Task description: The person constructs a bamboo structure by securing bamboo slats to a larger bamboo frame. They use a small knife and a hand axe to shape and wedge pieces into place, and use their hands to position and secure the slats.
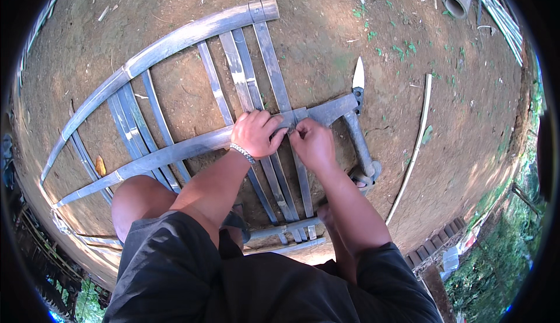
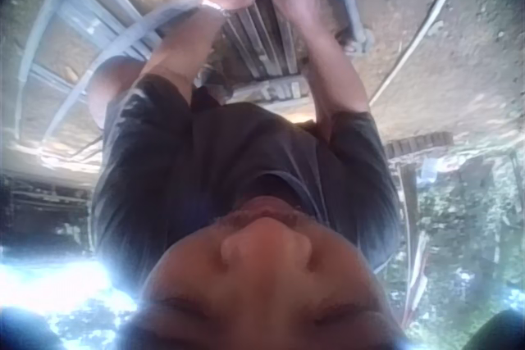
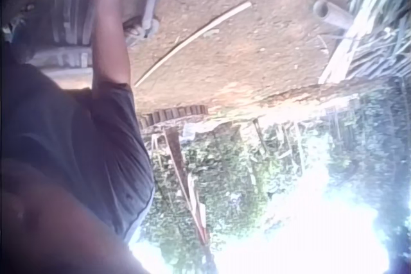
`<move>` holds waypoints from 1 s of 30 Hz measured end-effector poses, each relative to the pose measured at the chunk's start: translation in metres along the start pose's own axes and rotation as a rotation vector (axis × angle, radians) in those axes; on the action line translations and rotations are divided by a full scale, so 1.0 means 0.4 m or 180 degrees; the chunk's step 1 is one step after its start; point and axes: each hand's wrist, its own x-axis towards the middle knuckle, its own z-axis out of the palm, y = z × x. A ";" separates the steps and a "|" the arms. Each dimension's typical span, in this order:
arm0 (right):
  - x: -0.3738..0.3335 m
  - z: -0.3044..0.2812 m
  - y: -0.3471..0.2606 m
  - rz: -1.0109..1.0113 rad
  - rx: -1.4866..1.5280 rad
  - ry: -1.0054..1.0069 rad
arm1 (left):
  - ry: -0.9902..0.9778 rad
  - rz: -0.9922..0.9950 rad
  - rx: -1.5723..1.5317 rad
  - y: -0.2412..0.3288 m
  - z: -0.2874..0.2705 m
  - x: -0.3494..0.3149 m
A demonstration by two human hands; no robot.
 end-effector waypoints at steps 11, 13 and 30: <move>0.035 -0.022 -0.038 0.0405 -0.0270 -0.0461 | -0.0017 0.0218 0.0153 -0.002 0.000 -0.002; 0.039 -0.025 -0.051 0.0472 -0.0393 -0.0481 | -0.0029 0.0202 0.0105 -0.005 0.000 -0.005; 0.017 0.058 0.014 -0.1009 -0.0799 0.0377 | -0.0029 0.0135 0.0089 -0.002 0.002 -0.001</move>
